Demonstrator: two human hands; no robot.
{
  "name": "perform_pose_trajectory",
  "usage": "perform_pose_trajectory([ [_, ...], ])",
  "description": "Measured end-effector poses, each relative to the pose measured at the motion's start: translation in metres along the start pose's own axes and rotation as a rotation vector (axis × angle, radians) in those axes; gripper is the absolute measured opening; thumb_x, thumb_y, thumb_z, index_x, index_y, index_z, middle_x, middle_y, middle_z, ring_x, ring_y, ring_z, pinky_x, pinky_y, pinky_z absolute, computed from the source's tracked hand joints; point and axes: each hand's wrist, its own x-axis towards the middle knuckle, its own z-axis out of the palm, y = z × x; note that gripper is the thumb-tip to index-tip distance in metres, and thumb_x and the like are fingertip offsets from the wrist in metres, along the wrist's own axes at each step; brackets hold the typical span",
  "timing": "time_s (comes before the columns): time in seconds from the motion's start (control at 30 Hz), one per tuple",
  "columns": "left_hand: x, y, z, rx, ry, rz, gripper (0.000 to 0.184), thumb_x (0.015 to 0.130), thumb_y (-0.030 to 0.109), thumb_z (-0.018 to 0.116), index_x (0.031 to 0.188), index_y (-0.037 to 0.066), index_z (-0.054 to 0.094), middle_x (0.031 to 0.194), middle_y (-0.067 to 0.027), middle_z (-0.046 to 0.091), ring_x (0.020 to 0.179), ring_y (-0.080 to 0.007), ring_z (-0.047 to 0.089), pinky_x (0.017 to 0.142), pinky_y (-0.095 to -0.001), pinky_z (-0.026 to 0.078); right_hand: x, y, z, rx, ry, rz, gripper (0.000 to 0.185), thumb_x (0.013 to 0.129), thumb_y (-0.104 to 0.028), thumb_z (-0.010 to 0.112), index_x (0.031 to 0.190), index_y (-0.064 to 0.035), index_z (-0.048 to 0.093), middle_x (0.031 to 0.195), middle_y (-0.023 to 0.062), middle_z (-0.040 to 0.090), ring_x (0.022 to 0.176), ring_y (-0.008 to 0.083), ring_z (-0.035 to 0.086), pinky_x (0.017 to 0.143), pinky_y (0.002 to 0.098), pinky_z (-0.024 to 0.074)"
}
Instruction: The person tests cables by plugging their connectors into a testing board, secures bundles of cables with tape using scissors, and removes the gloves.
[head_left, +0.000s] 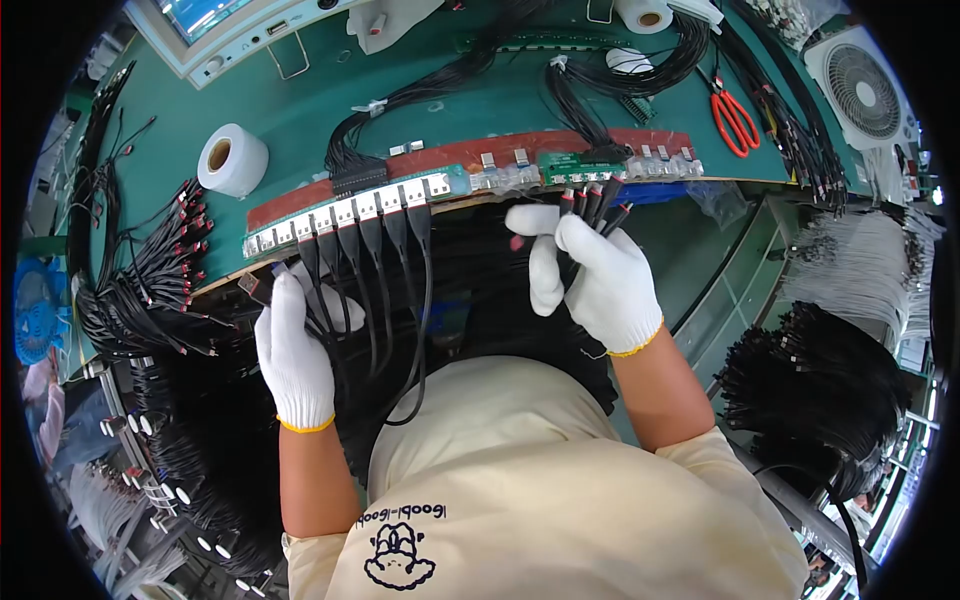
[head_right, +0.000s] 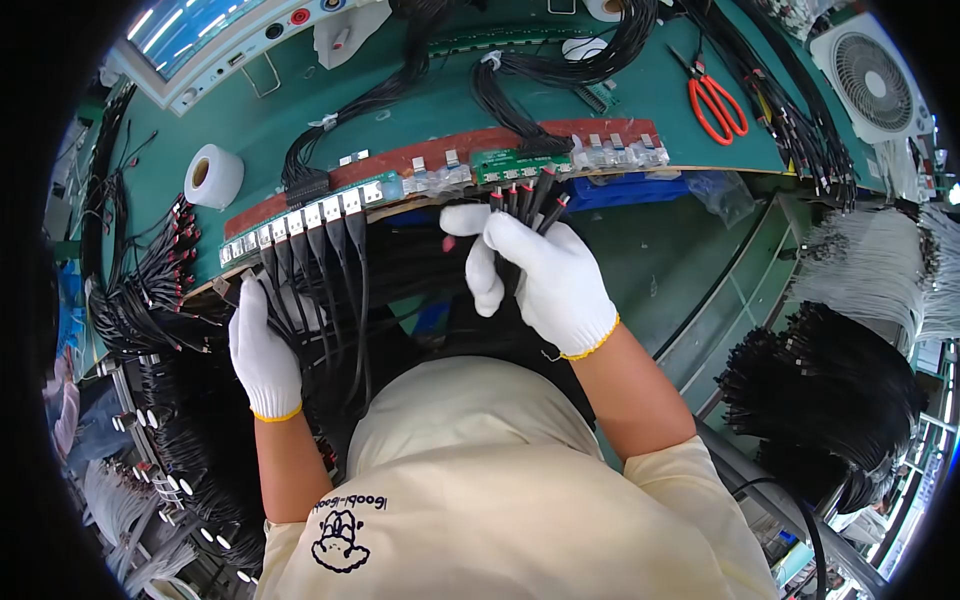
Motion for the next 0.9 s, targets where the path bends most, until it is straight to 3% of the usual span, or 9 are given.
perform_pose_trajectory([
  [0.1,-0.001,-0.002,-0.001,-0.01,0.174,0.049,0.037,0.098,0.027,0.049,0.093,-0.006,0.067,0.067,-0.0037,0.059,0.061,-0.0098,0.053,0.061,-0.0237,0.041,0.0,0.001,0.007,-0.107,0.141,-0.052,0.031,0.092,-0.02,0.054,0.103,0.008,0.063,0.062,0.0102,0.058,0.052,0.0175,0.054,0.049,0.0281,0.0448],
  [0.17,0.002,-0.003,-0.009,0.055,0.09,0.062,0.036,0.098,0.026,0.05,0.084,-0.004,0.064,0.066,-0.0041,0.057,0.059,-0.0099,0.051,0.059,-0.0249,0.041,0.004,-0.002,0.011,-0.221,0.228,-0.04,0.028,0.091,-0.018,0.056,0.1,0.0074,0.064,0.062,0.0095,0.057,0.052,0.0171,0.053,0.049,0.0282,0.0439],
  [0.23,0.003,0.001,0.001,-0.065,0.026,0.029,0.036,0.098,0.026,0.051,0.075,-0.002,0.058,0.066,-0.0047,0.055,0.057,-0.0106,0.048,0.057,-0.0264,0.042,0.006,-0.006,0.015,-0.223,0.231,-0.027,0.024,0.089,-0.015,0.058,0.096,0.0066,0.065,0.056,0.0058,0.053,0.046,0.0138,0.046,0.043,0.027,0.0355],
  [0.33,0.005,0.011,0.007,-0.043,0.053,-0.018,0.033,0.097,0.028,0.053,0.077,0.001,0.055,0.064,-0.0051,0.053,0.055,-0.0119,0.047,0.055,-0.0277,0.043,0.002,-0.014,0.025,-0.259,0.285,0.043,0.018,0.085,-0.014,0.062,0.082,0.0037,0.067,0.046,-0.0002,0.042,0.036,0.009,0.034,0.037,0.0257,0.0238],
  [0.47,0.009,0.01,0.009,-0.123,0.05,-0.07,0.033,0.096,0.029,0.054,0.074,0.003,0.053,0.064,-0.0053,0.053,0.054,-0.0127,0.048,0.055,-0.0281,0.044,-0.001,-0.017,0.022,-0.295,0.3,0.093,0.02,0.078,-0.021,0.068,0.07,-0.0027,0.064,0.046,0.0009,0.044,0.036,0.0102,0.036,0.038,0.0258,0.0256],
  [0.5,0.009,0.011,0.009,-0.116,0.048,-0.086,0.034,0.095,0.029,0.054,0.073,0.003,0.053,0.064,-0.0055,0.054,0.054,-0.0128,0.049,0.055,-0.0282,0.044,0.002,-0.014,0.021,-0.254,0.341,0.058,0.014,0.081,-0.01,0.063,0.074,0.0014,0.065,0.046,-0.0018,0.04,0.035,0.0079,0.032,0.037,0.0245,0.0217],
  [0.7,0.015,0.014,0.009,-0.126,0.037,-0.092,0.036,0.095,0.029,0.054,0.068,0.004,0.05,0.065,-0.0068,0.054,0.055,-0.0144,0.051,0.054,-0.0287,0.044,0.004,-0.005,0.027,-0.14,0.344,-0.008,0.017,0.086,-0.013,0.06,0.081,0.0028,0.066,0.047,-0.0012,0.042,0.038,0.0083,0.035,0.038,0.0247,0.0238],
  [0.83,0.017,0.018,0.005,-0.145,-0.017,-0.114,0.035,0.095,0.029,0.054,0.073,0.003,0.053,0.067,-0.007,0.055,0.056,-0.0149,0.051,0.054,-0.028,0.042,0.001,-0.007,0.028,-0.157,0.34,-0.023,0.023,0.09,-0.016,0.058,0.087,0.005,0.065,0.046,-0.0012,0.041,0.037,0.0086,0.034,0.037,0.0251,0.0257],
  [0.9,0.017,0.021,0.001,-0.13,-0.037,-0.138,0.032,0.095,0.029,0.055,0.081,0.0,0.058,0.068,-0.0051,0.055,0.056,-0.0132,0.05,0.054,-0.0272,0.042,0.001,-0.005,0.027,-0.122,0.335,-0.044,0.02,0.085,-0.018,0.062,0.083,0.0015,0.067,0.046,-0.0002,0.042,0.036,0.0089,0.035,0.037,0.0247,0.026],
])
